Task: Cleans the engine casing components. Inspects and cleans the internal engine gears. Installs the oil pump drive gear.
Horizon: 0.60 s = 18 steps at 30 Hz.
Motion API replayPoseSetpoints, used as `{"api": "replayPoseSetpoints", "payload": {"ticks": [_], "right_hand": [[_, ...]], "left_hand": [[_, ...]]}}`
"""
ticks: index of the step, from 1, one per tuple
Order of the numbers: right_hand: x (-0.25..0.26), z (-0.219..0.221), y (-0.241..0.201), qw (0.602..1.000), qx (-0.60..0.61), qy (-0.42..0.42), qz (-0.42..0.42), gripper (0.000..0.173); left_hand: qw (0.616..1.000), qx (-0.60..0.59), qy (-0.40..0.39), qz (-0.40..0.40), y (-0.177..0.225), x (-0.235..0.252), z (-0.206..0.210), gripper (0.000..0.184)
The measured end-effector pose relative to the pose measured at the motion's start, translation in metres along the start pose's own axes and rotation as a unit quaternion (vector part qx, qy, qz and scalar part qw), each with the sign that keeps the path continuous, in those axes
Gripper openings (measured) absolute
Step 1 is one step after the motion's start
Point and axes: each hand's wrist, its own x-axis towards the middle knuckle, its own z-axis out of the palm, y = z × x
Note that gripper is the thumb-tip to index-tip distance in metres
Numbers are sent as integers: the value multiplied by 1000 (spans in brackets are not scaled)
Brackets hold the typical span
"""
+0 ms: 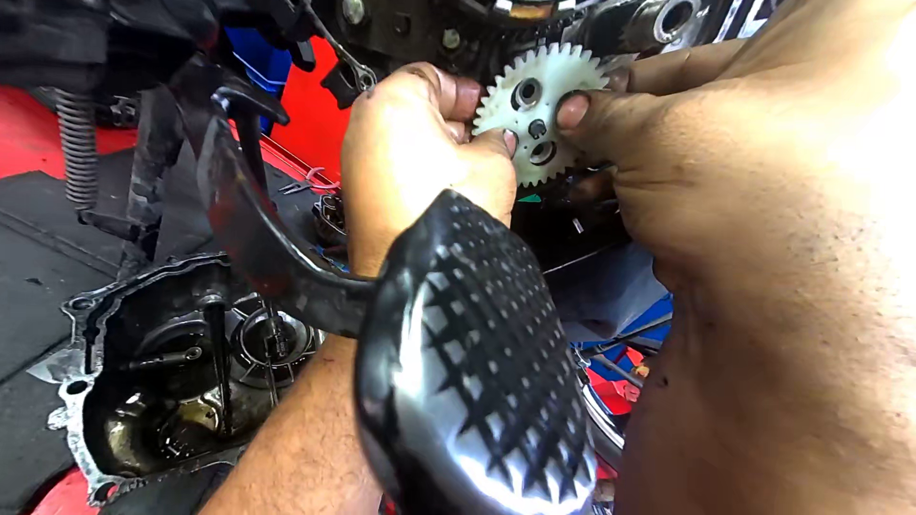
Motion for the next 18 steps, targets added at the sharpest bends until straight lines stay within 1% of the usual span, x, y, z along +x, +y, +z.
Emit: {"api": "replayPoseSetpoints", "payload": {"ticks": [2, 4, 5, 6, 7, 9, 11, 13, 16, 18], "right_hand": [[7, 1, 8, 1000, 9, 4, -19, 24], [18, 2, 23, 998, 41, 7, -47, 31], [21, 3, 28, 997, 51, 9, -56, 35], [23, 3, 30, 997, 54, 8, -59, 39], [23, 2, 28, 997, 52, 6, -59, 40], [17, 1, 18, 998, 39, 2, -57, 38], [12, 0, 12, 997, 35, 4, -71, 40], [9, -5, 12, 996, 21, 9, -88, 47], [4, -8, 11, 996, 8, 10, -88, 66], [1, -8, 8, 997, 6, 13, -72, 70]], "left_hand": [[999, -13, 3, 40, -10, 7, 0, 26], [988, -49, 15, 147, -41, 34, 1, 31], [984, -50, 17, 171, -50, 47, 1, 35], [985, -49, 14, 168, -51, 51, 1, 37], [988, -48, 9, 145, -44, 47, 0, 37], [998, -7, -10, 58, -14, 20, -3, 32], [1000, 15, -15, 14, 1, 7, -5, 28], [1000, 12, -13, 13, 2, 5, -4, 28], [1000, 13, 0, 19, 0, 4, -2, 30], [1000, 22, -5, 12, 1, 4, -3, 30]]}}
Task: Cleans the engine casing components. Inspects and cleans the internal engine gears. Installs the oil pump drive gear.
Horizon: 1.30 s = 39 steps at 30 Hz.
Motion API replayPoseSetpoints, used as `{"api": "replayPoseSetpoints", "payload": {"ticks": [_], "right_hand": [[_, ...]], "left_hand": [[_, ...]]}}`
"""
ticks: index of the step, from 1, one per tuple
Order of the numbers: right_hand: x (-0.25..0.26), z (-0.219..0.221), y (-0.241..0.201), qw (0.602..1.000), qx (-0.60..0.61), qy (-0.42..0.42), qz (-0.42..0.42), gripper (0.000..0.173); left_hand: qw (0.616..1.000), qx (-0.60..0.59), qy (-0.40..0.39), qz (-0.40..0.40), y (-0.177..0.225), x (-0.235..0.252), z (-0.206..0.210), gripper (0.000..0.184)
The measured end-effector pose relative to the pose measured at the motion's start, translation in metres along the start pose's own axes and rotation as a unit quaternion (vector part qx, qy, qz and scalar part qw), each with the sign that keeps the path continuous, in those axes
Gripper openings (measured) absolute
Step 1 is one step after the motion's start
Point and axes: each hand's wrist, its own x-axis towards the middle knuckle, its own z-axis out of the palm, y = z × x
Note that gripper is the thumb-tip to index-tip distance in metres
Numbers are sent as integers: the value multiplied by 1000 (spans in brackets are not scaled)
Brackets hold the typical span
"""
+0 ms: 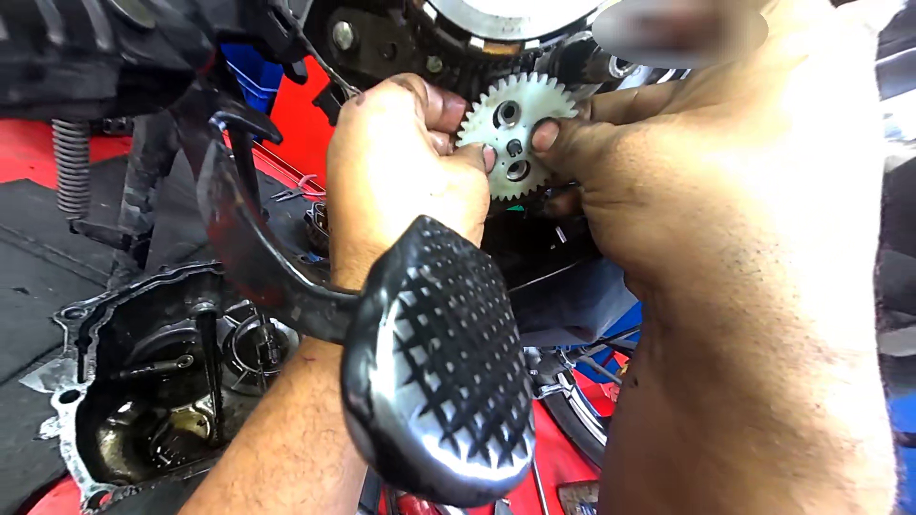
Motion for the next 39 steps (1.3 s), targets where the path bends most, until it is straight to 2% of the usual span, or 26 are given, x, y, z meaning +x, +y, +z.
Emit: {"api": "replayPoseSetpoints", "payload": {"ticks": [5, 18, 24, 32, 35, 39], "right_hand": [[-32, 12, -9, 999, 4, 34, 40, 60], [-31, 12, -8, 999, 6, 38, 36, 60], [-28, 14, -5, 998, 35, 41, 12, 52], [-31, 13, -10, 998, 23, 36, 44, 64], [-32, 14, -9, 998, 23, 36, 37, 63], [-39, 11, -12, 998, 54, 35, 28, 65]], "left_hand": [[1000, 14, -10, -9, 3, 0, -2, 28], [999, 30, -24, -27, 6, 0, -5, 29], [1000, -5, -7, -30, 2, -2, 0, 29], [997, 46, -39, -47, 9, 1, -5, 28], [995, 58, -60, -48, 10, 2, -7, 26], [993, 27, -82, -76, 14, 1, -13, 29]]}}
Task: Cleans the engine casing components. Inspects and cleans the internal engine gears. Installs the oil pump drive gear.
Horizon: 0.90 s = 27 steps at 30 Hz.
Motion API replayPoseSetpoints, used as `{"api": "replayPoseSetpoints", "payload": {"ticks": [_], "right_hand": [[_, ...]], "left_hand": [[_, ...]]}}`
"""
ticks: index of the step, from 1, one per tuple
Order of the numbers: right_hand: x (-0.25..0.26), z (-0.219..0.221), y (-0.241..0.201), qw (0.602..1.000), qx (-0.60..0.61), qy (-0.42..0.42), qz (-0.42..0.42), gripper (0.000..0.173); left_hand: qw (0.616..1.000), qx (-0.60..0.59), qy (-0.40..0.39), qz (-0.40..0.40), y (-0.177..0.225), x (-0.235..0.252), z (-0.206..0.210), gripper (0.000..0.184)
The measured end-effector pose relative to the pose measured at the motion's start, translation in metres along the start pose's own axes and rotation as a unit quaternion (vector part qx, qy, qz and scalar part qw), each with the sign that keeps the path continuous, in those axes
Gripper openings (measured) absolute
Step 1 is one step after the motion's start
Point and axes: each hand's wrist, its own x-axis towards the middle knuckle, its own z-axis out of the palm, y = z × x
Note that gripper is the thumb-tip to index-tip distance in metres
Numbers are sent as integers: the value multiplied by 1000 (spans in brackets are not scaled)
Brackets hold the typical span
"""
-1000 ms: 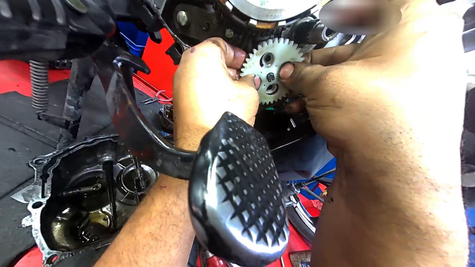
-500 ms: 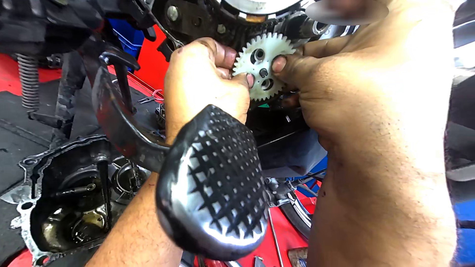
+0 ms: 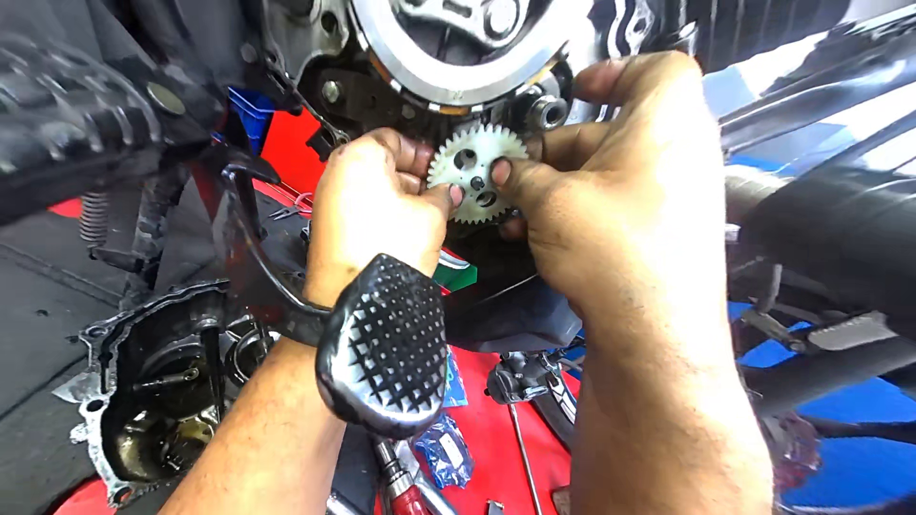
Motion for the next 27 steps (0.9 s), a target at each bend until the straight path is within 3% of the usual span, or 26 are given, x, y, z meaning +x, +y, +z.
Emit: {"api": "replayPoseSetpoints", "payload": {"ticks": [3, 7, 8, 10, 14, 18, 21, 24, 27], "right_hand": [[-17, -12, -3, 999, -10, 0, -36, 57], [-67, -22, 11, 976, -69, 33, -204, 14], [-80, -22, 17, 970, -70, 39, -228, 9], [-100, -20, 31, 964, -59, 65, -251, 6], [-116, -27, 50, 961, -43, 109, -249, 6], [-117, -35, 56, 954, -42, 125, -268, 7], [-119, -36, 63, 957, 7, 129, -261, 8], [-123, -35, 67, 963, 181, 118, -161, 9], [-125, -39, 54, 916, 396, 61, 14, 17]], "left_hand": [[995, -64, -71, 21, 1, -5, -10, 30], [986, -16, -129, 108, 4, -22, -22, 28], [974, 1, -139, 181, -7, -21, -25, 25], [935, 22, -151, 320, -26, -17, -26, 17], [909, 16, -115, 400, -36, -35, -13, 14], [907, -21, -110, 406, -46, -46, -3, 12], [923, -113, -145, 339, -45, -58, 9, 17], [922, -215, -167, 277, -32, -69, 19, 29], [917, -264, -184, 237, -23, -71, 20, 32]]}}
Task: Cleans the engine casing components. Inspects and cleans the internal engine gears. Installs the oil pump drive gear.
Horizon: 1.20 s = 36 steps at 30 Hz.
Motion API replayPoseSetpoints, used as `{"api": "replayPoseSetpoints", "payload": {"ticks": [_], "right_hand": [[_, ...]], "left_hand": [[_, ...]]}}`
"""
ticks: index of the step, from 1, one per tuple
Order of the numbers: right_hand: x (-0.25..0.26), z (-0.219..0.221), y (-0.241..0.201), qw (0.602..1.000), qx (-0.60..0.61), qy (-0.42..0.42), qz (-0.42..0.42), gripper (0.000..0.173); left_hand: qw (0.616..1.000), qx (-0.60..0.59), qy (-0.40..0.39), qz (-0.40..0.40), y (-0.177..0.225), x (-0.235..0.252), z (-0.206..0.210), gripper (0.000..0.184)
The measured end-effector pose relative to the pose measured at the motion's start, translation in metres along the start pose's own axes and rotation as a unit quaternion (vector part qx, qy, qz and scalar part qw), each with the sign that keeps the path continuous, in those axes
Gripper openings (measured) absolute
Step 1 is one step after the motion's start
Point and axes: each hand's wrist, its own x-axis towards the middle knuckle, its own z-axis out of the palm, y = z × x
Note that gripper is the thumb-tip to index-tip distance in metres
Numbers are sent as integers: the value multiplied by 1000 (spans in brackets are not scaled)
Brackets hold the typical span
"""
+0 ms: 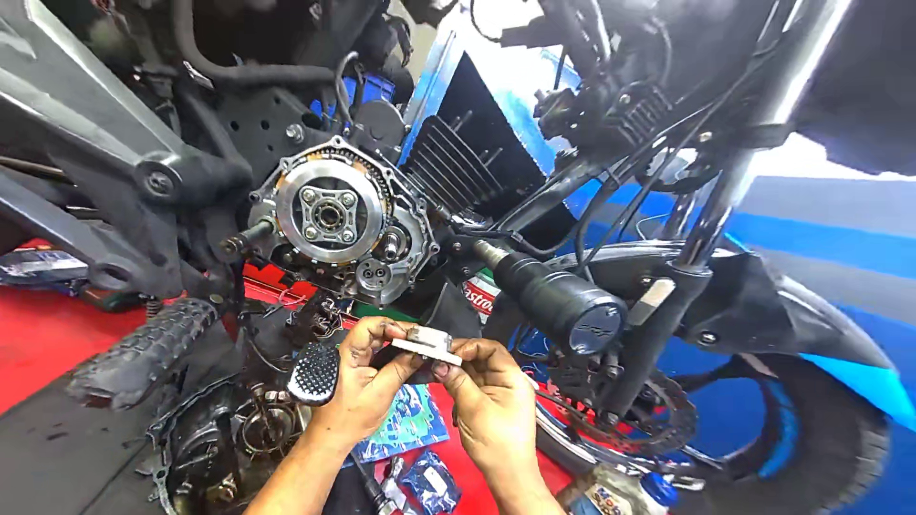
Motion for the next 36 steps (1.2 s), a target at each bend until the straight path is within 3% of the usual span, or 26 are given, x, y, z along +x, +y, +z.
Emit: {"api": "replayPoseSetpoints", "payload": {"ticks": [3, 6, 8, 11, 15, 19, 23, 28, 36], "right_hand": [[6, 3, -13, 992, 2, -1, 125, 24], [15, 4, -19, 982, -175, -17, 66, 54], [24, 3, -27, 963, -262, -66, -6, 64], [44, 9, -41, 930, -333, -144, -64, 46], [68, 27, -42, 917, -348, -194, 18, 42], [86, 45, -40, 891, -394, -221, 48, 31], [108, 58, -44, 839, -469, -266, 81, 24], [130, 65, -47, 781, -541, -311, 12, 11], [133, 63, -31, 860, -457, -203, 97, 8]], "left_hand": [[998, -49, 10, -25, 3, 2, 0, 29], [999, -8, 32, -37, 7, 2, -1, 26], [997, 29, 54, -50, 7, 1, -2, 26], [990, 41, 104, -88, 7, 4, -9, 32], [982, 29, 142, -118, 12, 11, -18, 30], [969, -24, 200, -141, 11, 22, -25, 28], [967, -9, 213, -142, 5, 27, -30, 28], [961, 3, 224, -163, 2, 35, -37, 27], [955, 28, 237, -178, 1, 43, -38, 42]]}}
